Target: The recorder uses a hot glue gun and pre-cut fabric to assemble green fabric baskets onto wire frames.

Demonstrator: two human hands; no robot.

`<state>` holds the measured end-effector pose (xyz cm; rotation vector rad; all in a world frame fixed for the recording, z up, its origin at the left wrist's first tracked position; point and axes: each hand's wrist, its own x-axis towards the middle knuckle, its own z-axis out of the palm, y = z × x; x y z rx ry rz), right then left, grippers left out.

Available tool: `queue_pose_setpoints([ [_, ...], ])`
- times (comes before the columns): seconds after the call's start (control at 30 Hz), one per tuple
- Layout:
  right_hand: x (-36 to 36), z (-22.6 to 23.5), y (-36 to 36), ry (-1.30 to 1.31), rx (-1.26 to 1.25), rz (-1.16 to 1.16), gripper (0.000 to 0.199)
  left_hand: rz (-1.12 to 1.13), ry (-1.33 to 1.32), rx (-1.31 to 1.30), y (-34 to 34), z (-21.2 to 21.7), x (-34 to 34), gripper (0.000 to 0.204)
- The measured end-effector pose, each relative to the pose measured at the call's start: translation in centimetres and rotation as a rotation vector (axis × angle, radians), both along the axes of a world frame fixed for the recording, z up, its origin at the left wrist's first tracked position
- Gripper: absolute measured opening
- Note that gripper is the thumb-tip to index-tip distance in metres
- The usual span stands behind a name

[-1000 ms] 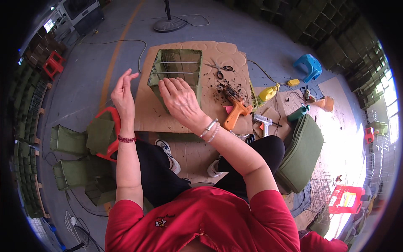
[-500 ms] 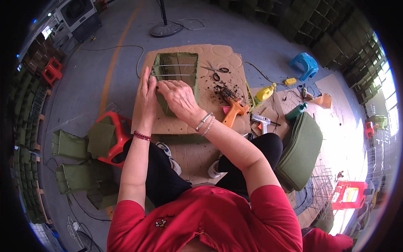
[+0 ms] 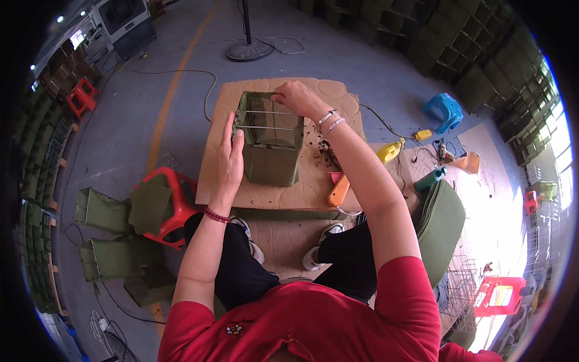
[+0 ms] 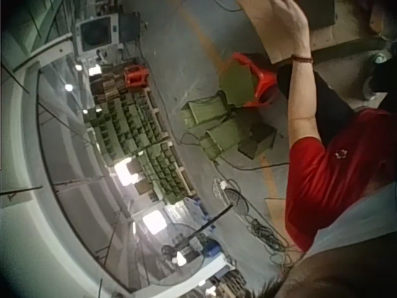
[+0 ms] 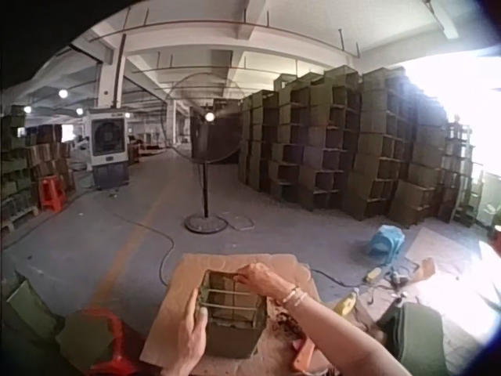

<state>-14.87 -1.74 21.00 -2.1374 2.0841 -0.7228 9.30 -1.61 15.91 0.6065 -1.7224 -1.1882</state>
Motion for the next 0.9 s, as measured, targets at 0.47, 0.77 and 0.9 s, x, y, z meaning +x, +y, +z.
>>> queue_pose_setpoints([
  [0.47, 1.4, 0.2, -2.7, 0.268, 0.059, 0.019, 0.029, -0.011, 0.013, 0.079, 0.2, 0.5, -0.4, 0.064],
  [0.77, 3.2, 3.8, 4.0, -0.054, -0.214, -0.030, 0.033, -0.138, 0.063, 0.074, 0.4, -0.5, -1.2, 0.071],
  [0.9, 8.6, 3.5, 12.2, -0.057, -0.229, -0.119, 0.028, -0.207, 0.071, 0.038, 0.6, -1.2, -1.6, 0.075],
])
